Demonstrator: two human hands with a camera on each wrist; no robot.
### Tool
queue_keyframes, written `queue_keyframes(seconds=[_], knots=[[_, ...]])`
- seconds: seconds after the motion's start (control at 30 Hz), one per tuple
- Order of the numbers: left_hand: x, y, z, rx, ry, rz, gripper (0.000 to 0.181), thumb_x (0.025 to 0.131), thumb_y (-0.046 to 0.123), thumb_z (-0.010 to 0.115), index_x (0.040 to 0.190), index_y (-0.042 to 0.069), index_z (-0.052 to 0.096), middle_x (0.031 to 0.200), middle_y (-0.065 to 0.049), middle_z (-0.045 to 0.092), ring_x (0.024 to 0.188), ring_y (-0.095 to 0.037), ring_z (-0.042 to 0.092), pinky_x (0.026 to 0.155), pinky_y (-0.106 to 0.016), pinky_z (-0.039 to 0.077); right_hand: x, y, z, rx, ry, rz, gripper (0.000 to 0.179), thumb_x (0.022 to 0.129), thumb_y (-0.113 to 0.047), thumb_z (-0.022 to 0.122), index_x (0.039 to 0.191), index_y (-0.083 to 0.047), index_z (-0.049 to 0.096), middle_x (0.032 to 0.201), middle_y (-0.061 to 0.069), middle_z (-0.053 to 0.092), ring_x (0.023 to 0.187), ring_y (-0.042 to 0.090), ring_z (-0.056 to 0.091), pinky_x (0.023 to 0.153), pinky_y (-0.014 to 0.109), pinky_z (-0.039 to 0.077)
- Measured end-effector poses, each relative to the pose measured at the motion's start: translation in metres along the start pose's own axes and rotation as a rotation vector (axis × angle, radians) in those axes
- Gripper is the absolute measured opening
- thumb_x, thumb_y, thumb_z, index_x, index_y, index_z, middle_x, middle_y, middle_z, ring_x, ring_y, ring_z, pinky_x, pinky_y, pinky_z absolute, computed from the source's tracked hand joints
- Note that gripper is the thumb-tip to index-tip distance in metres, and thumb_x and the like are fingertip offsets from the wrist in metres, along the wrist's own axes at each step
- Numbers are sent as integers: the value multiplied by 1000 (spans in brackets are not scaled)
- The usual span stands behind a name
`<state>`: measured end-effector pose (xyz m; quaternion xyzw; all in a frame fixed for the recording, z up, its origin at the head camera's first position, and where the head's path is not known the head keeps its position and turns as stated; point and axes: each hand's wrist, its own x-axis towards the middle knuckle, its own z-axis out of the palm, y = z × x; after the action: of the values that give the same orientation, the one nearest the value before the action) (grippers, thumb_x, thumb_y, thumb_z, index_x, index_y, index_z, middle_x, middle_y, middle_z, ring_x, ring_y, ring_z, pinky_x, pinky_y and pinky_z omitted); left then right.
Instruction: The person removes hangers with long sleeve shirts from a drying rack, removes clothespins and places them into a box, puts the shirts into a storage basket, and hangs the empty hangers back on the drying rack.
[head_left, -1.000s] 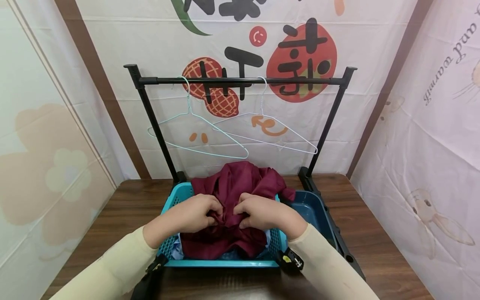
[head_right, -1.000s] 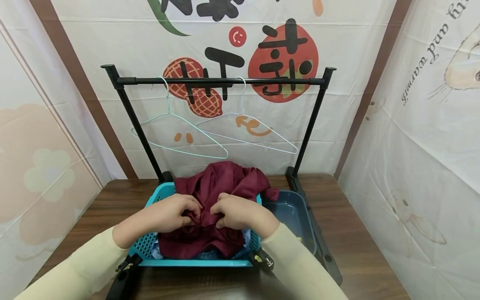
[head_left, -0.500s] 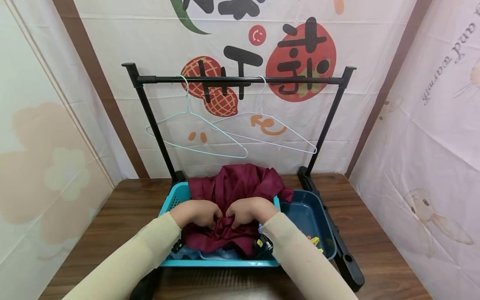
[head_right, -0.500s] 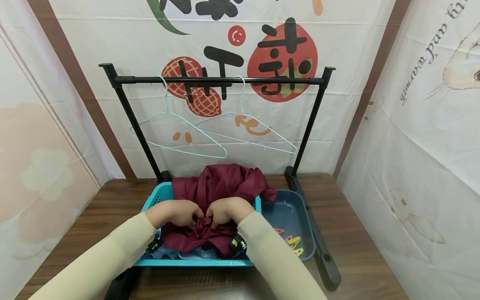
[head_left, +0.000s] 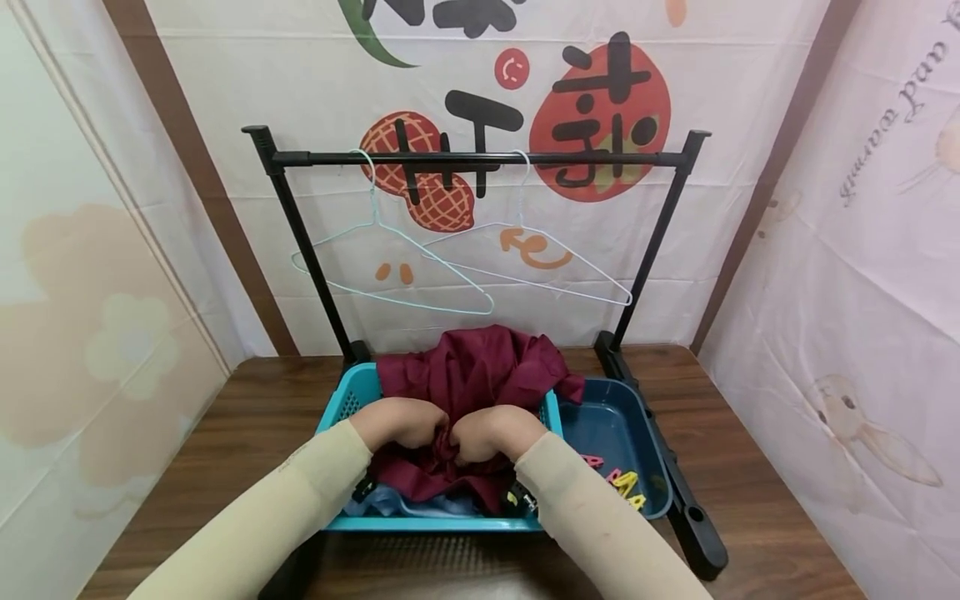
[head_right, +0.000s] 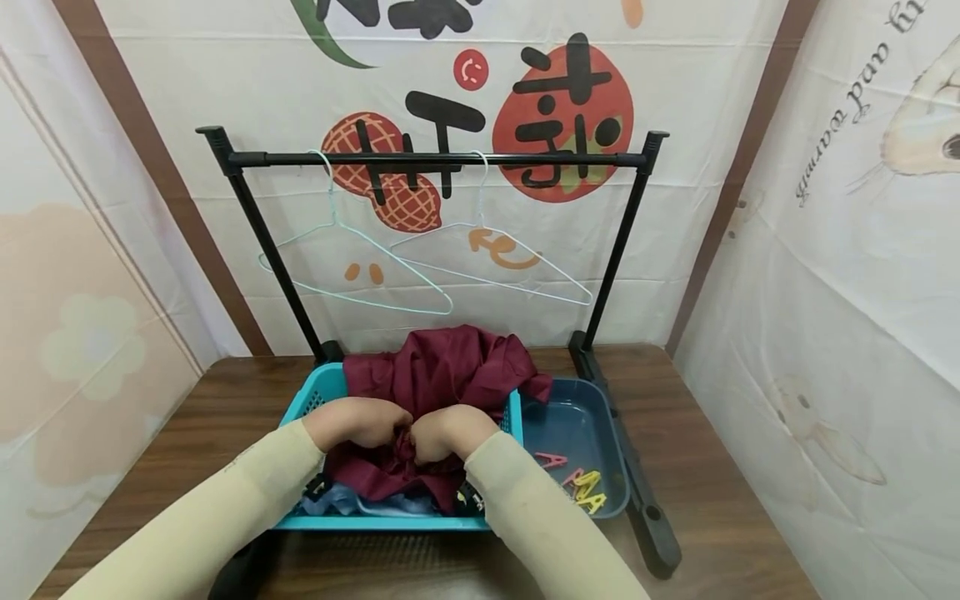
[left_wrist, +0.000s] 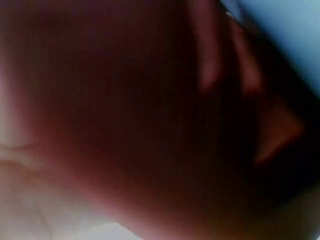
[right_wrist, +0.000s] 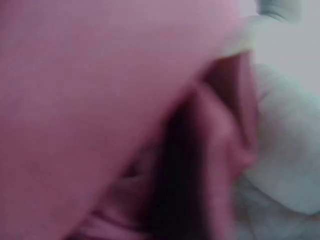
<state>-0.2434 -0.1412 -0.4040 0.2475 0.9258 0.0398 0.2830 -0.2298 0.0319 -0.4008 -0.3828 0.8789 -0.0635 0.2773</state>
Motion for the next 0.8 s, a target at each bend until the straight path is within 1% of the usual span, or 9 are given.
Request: queue_keyframes(seconds=[0.1,0.17,0.27,0.33,0.4,0.53,0.6,0.7,0.8], knots=[[-13,-8,-9,-126,55,37,25,96,3,61,115,18,65,108,2,65,94,-15,56,86,-36,47,-8,6,-10,71,38,-73,15,103,-21,63,89,-17,67,73,-7,47,68,9,43,66,26,36],[-24,-15,-20,-220,115,105,35,92,1,62,124,16,63,119,-1,64,103,-17,58,90,-39,49,-17,11,-17,98,78,-104,10,102,-24,65,94,-17,68,77,-9,52,70,7,46,68,24,39],[-38,-28,-38,-376,204,218,48,90,-4,55,136,10,56,137,-11,58,119,-27,59,96,-44,51,-31,20,-28,146,134,-133,11,100,-27,69,107,-19,71,94,-11,63,84,4,55,78,24,47],[-45,-36,-47,-431,279,253,50,91,-6,49,139,7,53,142,-16,55,127,-35,57,99,-49,51,-40,26,-33,182,177,-157,21,98,-29,71,117,-20,71,110,-10,68,97,4,60,88,26,51],[-47,-45,-52,-429,369,242,46,95,-4,48,139,6,53,143,-18,53,131,-39,54,102,-53,50,-46,32,-38,192,242,-183,26,98,-30,71,123,-19,71,118,-7,68,104,6,61,94,30,52],[-37,-58,-56,-317,510,140,42,101,7,55,143,5,52,146,-20,52,134,-41,51,107,-57,45,-51,45,-46,120,455,-193,26,99,-27,70,122,-15,72,117,-1,69,106,14,62,96,36,52],[-27,-62,-56,-288,522,96,47,102,11,58,148,5,47,149,-20,50,137,-41,49,109,-57,43,-51,53,-49,72,580,-144,26,99,-25,70,122,-14,72,118,2,68,108,17,62,97,39,52],[-11,-67,-55,-255,504,45,54,103,13,56,153,5,40,151,-22,49,137,-40,49,110,-56,43,-50,68,-51,60,723,31,32,99,-26,70,127,-13,69,125,7,66,115,22,60,101,43,50],[3,-70,-55,-221,465,9,55,102,13,53,155,6,38,149,-24,52,136,-39,52,110,-55,43,-47,84,-52,101,765,219,41,99,-31,69,134,-10,64,132,13,63,123,29,58,104,49,48]])
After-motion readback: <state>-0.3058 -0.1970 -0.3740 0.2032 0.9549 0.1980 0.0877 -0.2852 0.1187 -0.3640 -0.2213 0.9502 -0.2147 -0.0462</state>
